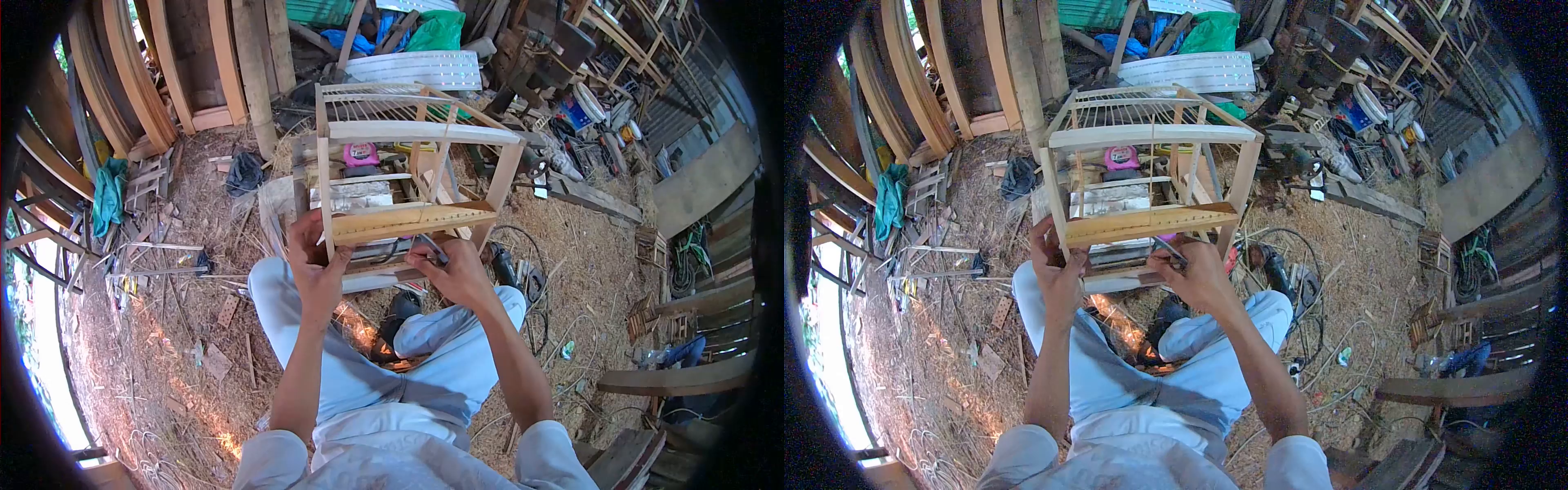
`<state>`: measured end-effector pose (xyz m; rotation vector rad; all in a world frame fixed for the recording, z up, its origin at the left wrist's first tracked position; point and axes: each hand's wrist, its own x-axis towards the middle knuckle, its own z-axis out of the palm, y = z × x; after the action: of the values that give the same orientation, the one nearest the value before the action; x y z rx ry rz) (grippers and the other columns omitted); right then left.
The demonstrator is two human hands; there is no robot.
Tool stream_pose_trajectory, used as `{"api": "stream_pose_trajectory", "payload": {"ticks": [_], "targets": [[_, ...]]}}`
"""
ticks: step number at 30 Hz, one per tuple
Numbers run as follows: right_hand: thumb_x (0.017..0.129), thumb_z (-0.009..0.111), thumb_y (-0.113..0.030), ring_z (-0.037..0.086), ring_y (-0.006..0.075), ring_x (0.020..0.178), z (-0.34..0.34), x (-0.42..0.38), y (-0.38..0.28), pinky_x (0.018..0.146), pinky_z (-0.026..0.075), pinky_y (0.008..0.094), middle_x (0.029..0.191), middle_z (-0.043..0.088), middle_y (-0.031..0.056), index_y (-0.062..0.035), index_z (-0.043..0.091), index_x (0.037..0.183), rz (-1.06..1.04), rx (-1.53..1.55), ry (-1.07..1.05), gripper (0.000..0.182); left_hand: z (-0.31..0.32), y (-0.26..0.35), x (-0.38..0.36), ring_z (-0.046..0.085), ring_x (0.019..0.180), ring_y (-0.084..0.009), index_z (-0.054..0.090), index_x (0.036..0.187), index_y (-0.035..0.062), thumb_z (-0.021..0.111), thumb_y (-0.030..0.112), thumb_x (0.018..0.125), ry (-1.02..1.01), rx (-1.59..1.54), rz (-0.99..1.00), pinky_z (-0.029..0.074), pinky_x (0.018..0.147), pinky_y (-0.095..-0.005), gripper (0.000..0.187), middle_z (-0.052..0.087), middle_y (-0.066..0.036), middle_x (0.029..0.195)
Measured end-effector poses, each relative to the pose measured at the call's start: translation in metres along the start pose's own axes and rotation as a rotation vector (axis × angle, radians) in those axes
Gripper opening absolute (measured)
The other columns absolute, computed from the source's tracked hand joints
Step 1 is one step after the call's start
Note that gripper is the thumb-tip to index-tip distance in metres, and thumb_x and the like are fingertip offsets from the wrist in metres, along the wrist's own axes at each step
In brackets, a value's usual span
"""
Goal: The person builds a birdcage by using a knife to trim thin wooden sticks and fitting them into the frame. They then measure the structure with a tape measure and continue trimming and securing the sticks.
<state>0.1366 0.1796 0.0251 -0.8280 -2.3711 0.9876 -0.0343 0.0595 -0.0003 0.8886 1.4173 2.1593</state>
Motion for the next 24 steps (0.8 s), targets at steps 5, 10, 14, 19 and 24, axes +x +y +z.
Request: {"api": "stream_pose_trajectory", "payload": {"ticks": [5, 10, 14, 19, 24], "targets": [[0.079, 0.068, -0.013, 0.055, 0.0206, 0.061, -0.002, 0.005, -0.001, 0.059, 0.043, 0.0329, 0.071, 0.064, 0.0141, -0.0015, 0.069, 0.088, -0.023, 0.053, 0.013, 0.015, 0.004, 0.002, 0.003, 0.058, 0.094, -0.0146, 0.040, 0.121, 0.0037, 0.066, -0.003, 0.080, 0.023, -0.073, 0.017, 0.051, 0.072, -0.0237, 0.050, 0.057, -0.011, 0.108], [0.079, 0.066, -0.011, 0.063, 0.0316, 0.077, -0.012, 0.009, -0.016, 0.069, 0.047, 0.0376, 0.081, 0.065, 0.0185, 0.0027, 0.066, 0.085, 0.051, 0.005, -0.082, 0.015, 0.002, 0.005, 0.006, 0.058, 0.087, -0.0116, 0.040, 0.120, 0.0045, 0.067, 0.000, 0.081, 0.026, -0.071, -0.020, 0.048, 0.062, -0.0200, 0.048, 0.057, -0.010, 0.106], [0.079, 0.065, -0.010, 0.063, 0.0323, 0.077, -0.006, 0.008, -0.010, 0.069, 0.047, 0.0381, 0.082, 0.064, 0.0194, 0.0035, 0.065, 0.085, 0.103, 0.039, -0.092, 0.015, 0.001, 0.004, 0.005, 0.057, 0.086, -0.0111, 0.040, 0.120, 0.0047, 0.066, 0.000, 0.082, 0.028, -0.048, -0.008, 0.048, 0.060, -0.0194, 0.046, 0.057, -0.010, 0.106], [0.082, 0.064, -0.010, 0.062, 0.0180, 0.072, -0.002, 0.006, -0.001, 0.066, 0.047, 0.0306, 0.080, 0.067, 0.0130, 0.0009, 0.066, 0.093, -0.003, 0.011, -0.062, 0.015, 0.002, 0.002, 0.003, 0.058, 0.088, -0.0116, 0.041, 0.119, 0.0043, 0.067, 0.000, 0.081, 0.025, -0.075, 0.009, 0.048, 0.062, -0.0201, 0.046, 0.058, -0.010, 0.107], [0.082, 0.065, -0.011, 0.061, 0.0190, 0.070, -0.002, 0.006, 0.000, 0.066, 0.047, 0.0307, 0.080, 0.067, 0.0125, 0.0008, 0.066, 0.091, 0.010, 0.029, -0.063, 0.014, 0.002, 0.005, 0.002, 0.059, 0.090, -0.0127, 0.041, 0.119, 0.0037, 0.067, -0.001, 0.081, 0.036, -0.034, -0.004, 0.049, 0.064, -0.0206, 0.047, 0.059, -0.011, 0.108]]}}
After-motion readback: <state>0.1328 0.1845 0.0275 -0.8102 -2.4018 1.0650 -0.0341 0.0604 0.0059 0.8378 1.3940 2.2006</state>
